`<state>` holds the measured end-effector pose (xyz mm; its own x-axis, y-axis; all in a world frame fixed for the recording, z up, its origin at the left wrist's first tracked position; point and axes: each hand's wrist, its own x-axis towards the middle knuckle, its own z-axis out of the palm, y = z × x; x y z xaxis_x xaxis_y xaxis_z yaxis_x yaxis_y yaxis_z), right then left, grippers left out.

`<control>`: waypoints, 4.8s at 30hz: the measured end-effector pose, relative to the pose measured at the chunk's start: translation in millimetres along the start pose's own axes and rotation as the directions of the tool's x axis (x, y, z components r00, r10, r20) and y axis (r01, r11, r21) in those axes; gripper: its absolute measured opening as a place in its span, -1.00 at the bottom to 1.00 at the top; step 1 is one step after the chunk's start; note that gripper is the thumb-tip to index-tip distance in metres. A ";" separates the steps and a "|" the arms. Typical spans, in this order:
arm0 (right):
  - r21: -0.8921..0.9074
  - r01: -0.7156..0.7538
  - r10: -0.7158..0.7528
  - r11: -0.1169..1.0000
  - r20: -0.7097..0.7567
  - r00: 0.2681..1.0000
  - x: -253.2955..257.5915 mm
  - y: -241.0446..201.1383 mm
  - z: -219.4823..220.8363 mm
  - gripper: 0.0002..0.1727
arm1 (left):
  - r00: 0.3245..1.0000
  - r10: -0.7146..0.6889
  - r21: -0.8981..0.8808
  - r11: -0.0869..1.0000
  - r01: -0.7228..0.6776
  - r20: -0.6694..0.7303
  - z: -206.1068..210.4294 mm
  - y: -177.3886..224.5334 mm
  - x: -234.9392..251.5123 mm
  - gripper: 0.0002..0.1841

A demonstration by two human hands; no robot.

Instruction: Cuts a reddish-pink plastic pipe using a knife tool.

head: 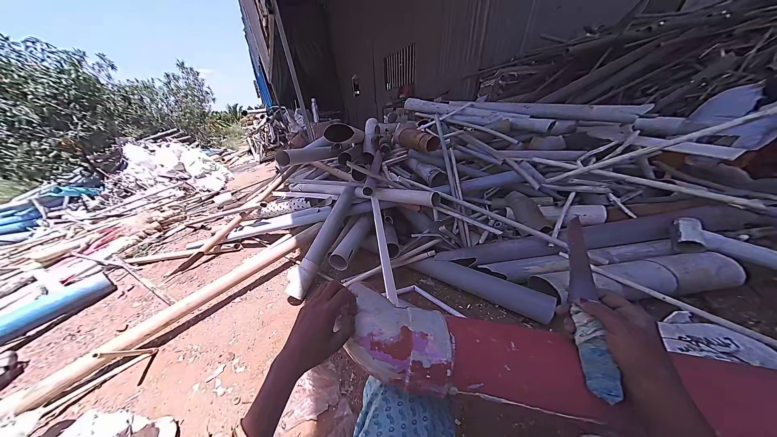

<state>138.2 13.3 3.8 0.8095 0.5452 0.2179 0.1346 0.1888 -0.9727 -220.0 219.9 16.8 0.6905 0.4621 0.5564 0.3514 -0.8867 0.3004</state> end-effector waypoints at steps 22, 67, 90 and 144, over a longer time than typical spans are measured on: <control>-0.013 0.000 0.000 1.000 -0.012 1.000 0.6 1.1 2.0 -0.83 | 0.988 -0.148 -0.038 0.988 0.147 -0.043 11.0 15.8 3.5 -0.74; 0.024 -0.005 0.005 1.000 -0.022 1.000 0.3 1.2 1.7 -0.82 | 0.852 -0.159 -0.035 0.986 0.163 -0.499 31.8 10.7 -12.5 -0.60; -0.020 0.029 -0.029 0.999 -0.017 0.999 -3.4 1.8 0.4 -0.82 | 0.940 -0.264 0.132 0.946 0.297 -0.217 8.5 9.8 -8.6 -0.74; -0.536 0.844 -0.018 0.037 0.844 0.537 -114.8 -156.0 69.1 -0.60 | 0.576 -0.794 -0.898 0.380 0.221 -0.194 48.1 30.4 -10.1 -0.50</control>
<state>-15.2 -22.4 136.1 -0.0501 0.9782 0.2013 0.9941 0.0294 0.1048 -185.9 187.7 -16.9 -0.0043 0.9726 0.2323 -0.2816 -0.2241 0.9330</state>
